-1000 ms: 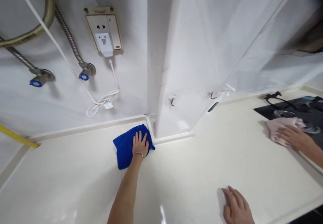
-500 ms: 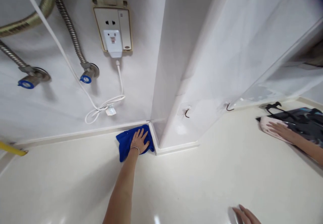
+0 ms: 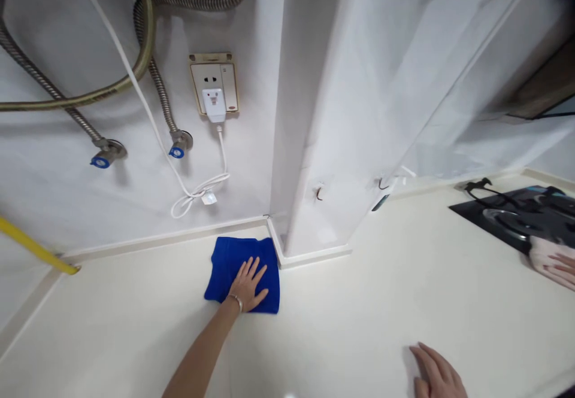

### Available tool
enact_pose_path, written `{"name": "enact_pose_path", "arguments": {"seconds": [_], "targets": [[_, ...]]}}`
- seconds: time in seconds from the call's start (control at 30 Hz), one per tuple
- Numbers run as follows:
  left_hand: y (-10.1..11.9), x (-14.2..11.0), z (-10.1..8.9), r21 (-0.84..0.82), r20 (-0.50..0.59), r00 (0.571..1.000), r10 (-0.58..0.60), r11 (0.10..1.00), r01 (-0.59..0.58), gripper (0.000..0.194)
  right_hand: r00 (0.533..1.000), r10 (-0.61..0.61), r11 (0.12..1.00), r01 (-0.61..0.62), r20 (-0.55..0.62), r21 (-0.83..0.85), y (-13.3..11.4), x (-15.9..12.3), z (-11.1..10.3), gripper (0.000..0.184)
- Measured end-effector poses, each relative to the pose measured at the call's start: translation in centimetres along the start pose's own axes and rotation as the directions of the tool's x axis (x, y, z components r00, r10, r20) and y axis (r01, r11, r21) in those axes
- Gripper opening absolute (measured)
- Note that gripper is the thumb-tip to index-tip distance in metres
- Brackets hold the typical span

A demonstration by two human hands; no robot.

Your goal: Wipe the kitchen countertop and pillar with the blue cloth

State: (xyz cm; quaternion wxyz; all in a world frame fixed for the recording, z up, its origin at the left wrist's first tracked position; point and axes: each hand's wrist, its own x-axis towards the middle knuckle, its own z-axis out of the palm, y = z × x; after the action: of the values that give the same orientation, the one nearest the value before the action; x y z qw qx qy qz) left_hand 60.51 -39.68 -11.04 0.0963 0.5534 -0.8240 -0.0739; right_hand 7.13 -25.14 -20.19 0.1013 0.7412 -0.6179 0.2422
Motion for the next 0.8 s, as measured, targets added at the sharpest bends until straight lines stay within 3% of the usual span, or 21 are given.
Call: {"name": "enact_pose_path", "arguments": {"seconds": [0.13,0.23,0.3,0.37,0.43,0.53,0.6,0.67,0.73,0.8], "targets": [[0.2,-8.3,-1.9,-0.083,0.112,0.979,0.169,0.984,-0.16,0.068,0.999,0.039,0.999,-0.039,0.023,-0.006,-1.0,0.4,-0.6,0.049],[0.5,-13.5,-3.1,-0.112,0.141,0.97,0.2,0.976,-0.185,0.057,0.998,0.05,0.999,-0.049,0.038,-0.016,-1.2,0.5,-0.7,0.05],[1.1,-15.2,-3.3,-0.091,0.117,0.979,0.169,0.983,-0.159,0.05,0.998,0.047,0.999,-0.046,0.036,-0.022,-1.2,0.5,-0.7,0.051],[2.2,-15.2,-2.7,-0.033,0.044,0.998,0.054,0.998,-0.052,0.05,0.998,0.047,0.999,-0.047,0.028,-0.02,-1.2,0.5,-0.5,0.05],[3.7,-13.7,-1.2,0.026,-0.071,0.986,-0.151,0.988,0.154,0.053,0.999,0.048,0.999,-0.047,0.021,-0.018,-1.2,0.5,-0.4,0.05],[6.8,-10.4,2.1,0.021,-0.195,0.881,-0.432,0.896,0.444,0.063,0.999,0.031,0.999,-0.031,0.013,-0.02,-1.1,0.4,-0.3,0.05],[8.8,-8.6,3.9,-0.003,-0.192,0.884,-0.426,0.901,0.433,0.068,1.0,0.016,1.0,-0.016,0.005,-0.016,-1.0,0.3,-0.2,0.051],[10.1,-7.5,4.8,-0.029,-0.171,0.923,-0.344,0.938,0.345,0.073,1.0,0.003,1.0,-0.003,0.0,-0.008,-0.9,0.2,-0.1,0.052],[10.0,-7.5,4.7,-0.05,-0.133,0.97,-0.201,0.979,0.196,0.071,1.0,-0.008,1.0,0.008,-0.004,-0.003,-0.8,0.2,0.1,0.053],[8.4,-8.3,3.9,-0.068,-0.127,0.987,-0.097,0.994,0.089,0.057,1.0,-0.014,1.0,0.014,-0.009,0.003,-0.7,0.2,0.2,0.054]]}}
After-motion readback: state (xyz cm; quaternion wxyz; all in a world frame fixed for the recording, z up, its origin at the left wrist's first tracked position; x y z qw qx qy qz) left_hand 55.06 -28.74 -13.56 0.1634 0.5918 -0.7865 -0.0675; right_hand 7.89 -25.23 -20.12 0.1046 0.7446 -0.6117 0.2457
